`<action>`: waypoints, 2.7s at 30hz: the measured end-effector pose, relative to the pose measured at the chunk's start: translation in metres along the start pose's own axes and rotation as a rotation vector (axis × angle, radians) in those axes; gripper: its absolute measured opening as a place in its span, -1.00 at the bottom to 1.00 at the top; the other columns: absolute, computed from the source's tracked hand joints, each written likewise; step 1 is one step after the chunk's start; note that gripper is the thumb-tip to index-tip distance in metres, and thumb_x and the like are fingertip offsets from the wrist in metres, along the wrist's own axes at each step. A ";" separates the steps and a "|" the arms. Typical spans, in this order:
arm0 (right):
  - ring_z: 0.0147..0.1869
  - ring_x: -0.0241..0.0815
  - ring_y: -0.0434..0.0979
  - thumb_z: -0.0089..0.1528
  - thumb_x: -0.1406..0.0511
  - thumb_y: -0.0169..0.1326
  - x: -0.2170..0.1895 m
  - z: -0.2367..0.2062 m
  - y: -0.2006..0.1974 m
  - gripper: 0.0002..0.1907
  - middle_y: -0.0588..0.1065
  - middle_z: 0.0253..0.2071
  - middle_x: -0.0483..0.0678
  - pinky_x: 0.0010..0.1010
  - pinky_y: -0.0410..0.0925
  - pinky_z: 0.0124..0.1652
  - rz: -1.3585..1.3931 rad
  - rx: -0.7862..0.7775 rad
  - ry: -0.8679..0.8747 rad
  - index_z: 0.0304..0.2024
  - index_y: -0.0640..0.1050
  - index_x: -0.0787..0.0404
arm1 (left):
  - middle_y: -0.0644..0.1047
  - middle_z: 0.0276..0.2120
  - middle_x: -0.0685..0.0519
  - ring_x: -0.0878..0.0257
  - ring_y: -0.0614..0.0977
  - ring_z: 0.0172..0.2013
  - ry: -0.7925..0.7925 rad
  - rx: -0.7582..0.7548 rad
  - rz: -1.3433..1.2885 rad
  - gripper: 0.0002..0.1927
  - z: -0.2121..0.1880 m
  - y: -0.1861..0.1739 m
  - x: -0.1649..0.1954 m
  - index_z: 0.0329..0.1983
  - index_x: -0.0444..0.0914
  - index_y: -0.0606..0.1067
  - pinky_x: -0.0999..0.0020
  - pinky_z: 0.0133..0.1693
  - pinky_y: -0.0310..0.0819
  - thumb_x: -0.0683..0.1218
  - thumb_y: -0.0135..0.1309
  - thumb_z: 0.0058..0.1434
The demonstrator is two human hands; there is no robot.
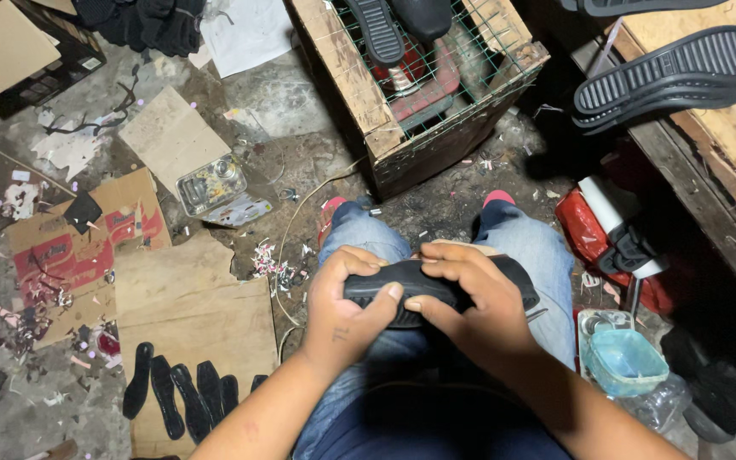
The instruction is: The person sits on the workshop floor and uses a knife to trim and scrape the edge of a shoe sole, rotating the shoe to work around it. They press and fit the sole against the shoe upper, then continue trimming the sole edge by hand.
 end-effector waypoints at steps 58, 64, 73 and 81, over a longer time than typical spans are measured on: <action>-0.30 -0.16 0.56 0.14 0.44 0.08 -0.067 -0.126 -0.065 -0.79 0.57 -0.34 0.07 -0.32 0.42 -0.23 0.372 0.123 0.472 -0.22 0.59 0.49 | 0.55 -0.32 -0.01 0.25 0.61 -0.38 -0.550 0.297 -0.931 -0.67 -0.028 -0.029 0.053 -0.07 -0.25 0.49 0.31 -0.38 0.52 0.05 0.15 0.23; -0.47 -0.18 0.48 0.18 0.33 0.22 -0.114 -0.074 0.004 -0.82 0.45 -0.52 -0.01 -0.33 0.30 -0.46 0.048 -0.373 0.054 -0.47 0.55 0.30 | 0.55 -0.07 0.08 0.33 0.55 -0.11 -0.388 0.410 -0.850 -0.59 -0.033 -0.026 0.056 0.17 -0.26 0.46 0.38 -0.05 0.46 -0.06 0.11 0.27; -0.61 -0.13 0.34 0.13 0.35 0.26 -0.096 -0.071 0.009 -0.72 0.34 -0.62 -0.03 -0.32 0.22 -0.55 -0.053 -0.197 -0.015 -0.60 0.45 0.28 | 0.53 0.05 0.08 0.32 0.54 0.01 -0.389 0.591 -0.780 -0.53 -0.028 -0.032 0.042 0.24 -0.27 0.39 0.39 0.06 0.43 -0.06 0.11 0.28; -0.63 -0.16 0.36 0.12 0.35 0.27 -0.086 -0.075 0.026 -0.70 0.37 -0.64 -0.04 -0.33 0.22 -0.55 0.037 -0.217 -0.017 -0.63 0.45 0.27 | 0.53 -0.03 0.08 0.33 0.54 -0.06 -0.379 0.540 -0.692 -0.58 -0.040 -0.029 0.030 0.18 -0.26 0.40 0.38 0.01 0.44 -0.05 0.10 0.29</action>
Point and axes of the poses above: each hand's wrist, its own z-axis towards the middle knuckle, its own y-axis out of the palm, x = y × z, the point moved 5 cm from there along z, towards the middle knuckle
